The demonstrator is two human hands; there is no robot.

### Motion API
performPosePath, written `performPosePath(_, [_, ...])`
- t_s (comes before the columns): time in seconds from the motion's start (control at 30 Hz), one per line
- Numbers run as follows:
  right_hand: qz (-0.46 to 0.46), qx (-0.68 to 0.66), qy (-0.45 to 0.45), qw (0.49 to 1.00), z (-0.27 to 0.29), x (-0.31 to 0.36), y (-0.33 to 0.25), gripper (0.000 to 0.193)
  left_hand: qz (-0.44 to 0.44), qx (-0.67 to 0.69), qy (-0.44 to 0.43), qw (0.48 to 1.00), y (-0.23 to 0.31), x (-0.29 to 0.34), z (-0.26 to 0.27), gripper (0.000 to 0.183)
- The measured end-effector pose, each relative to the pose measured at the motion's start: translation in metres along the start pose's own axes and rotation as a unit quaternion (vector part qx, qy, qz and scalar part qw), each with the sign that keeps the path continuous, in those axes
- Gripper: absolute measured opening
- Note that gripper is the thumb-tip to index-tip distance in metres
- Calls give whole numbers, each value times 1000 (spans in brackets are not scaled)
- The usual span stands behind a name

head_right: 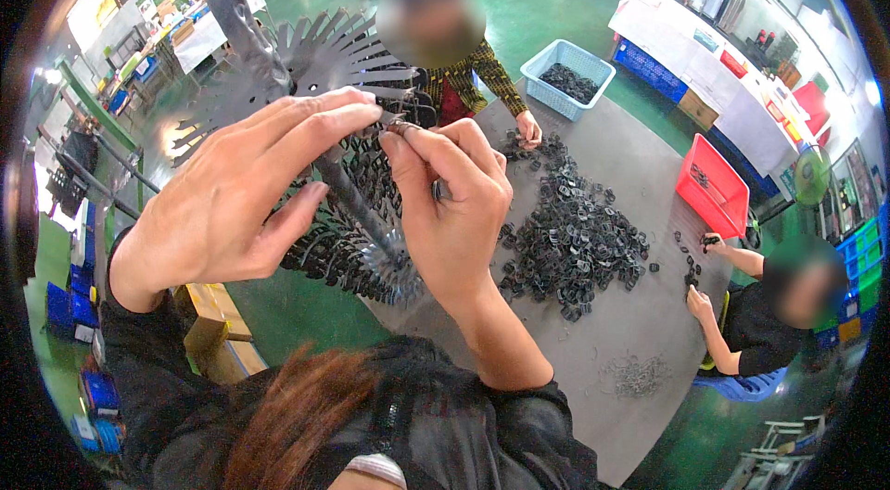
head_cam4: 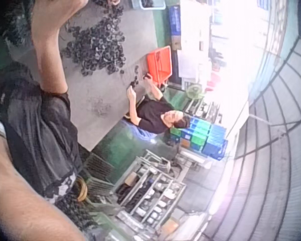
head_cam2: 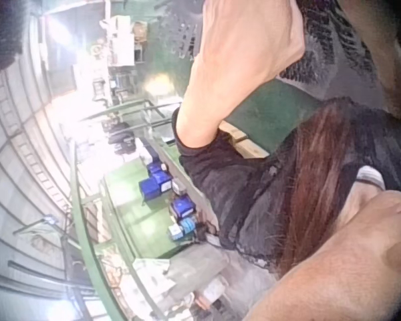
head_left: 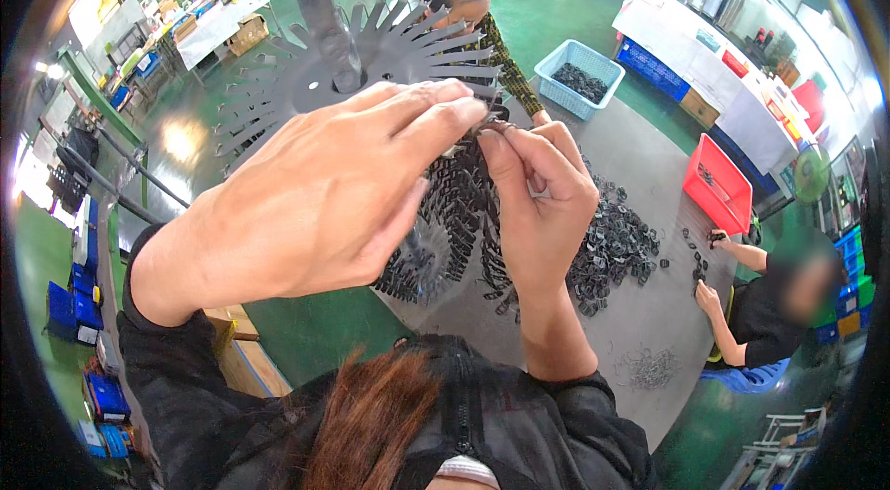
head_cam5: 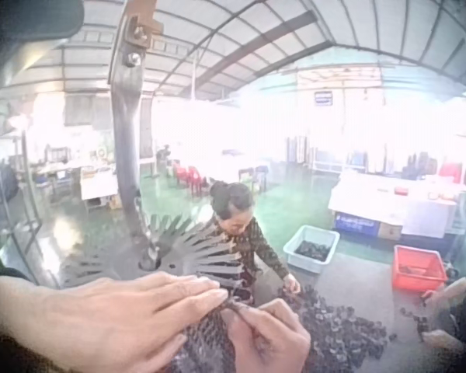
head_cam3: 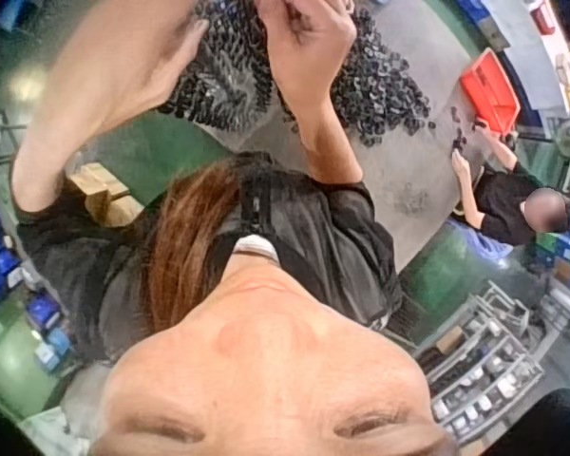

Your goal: The person attaches black plastic clips onto a metal fixture with multiple spokes, then moves the assembly to a different rack and begins another one.

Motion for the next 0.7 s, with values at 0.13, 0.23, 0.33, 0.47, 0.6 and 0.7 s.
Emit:
performPosePath(0.13, [-30,-18,-6,999,-8,0,3,6,12,-54,-15,998,4,-7,-4,57])
performPosePath(0.23, [-80,-111,-36,990,-11,1,16,5,30,-81,-1,996,4,-7,-4,57])
performPosePath(0.33, [-119,-149,-88,978,-14,-2,22,6,34,-73,-3,997,4,-7,-5,56])
performPosePath(0.47, [-181,-207,-187,943,-18,-2,30,7,29,-102,-2,994,7,-6,-6,59])
performPosePath(0.6, [-161,-236,-237,929,-20,-5,30,8,22,-112,-1,993,8,-8,-6,60])
performPosePath(0.7, [-139,-219,-186,948,-20,-3,34,6,26,-77,-6,997,3,-9,-9,60])
Point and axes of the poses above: each hand's wrist, its own x-axis away from the middle knuckle, its own z-axis out of the back of the hand, y = z × x, the point moved 10 cm from there along -x, towards the middle knuckle, and after that the axes turned 15 degrees about -y, right-handed, at the moved point
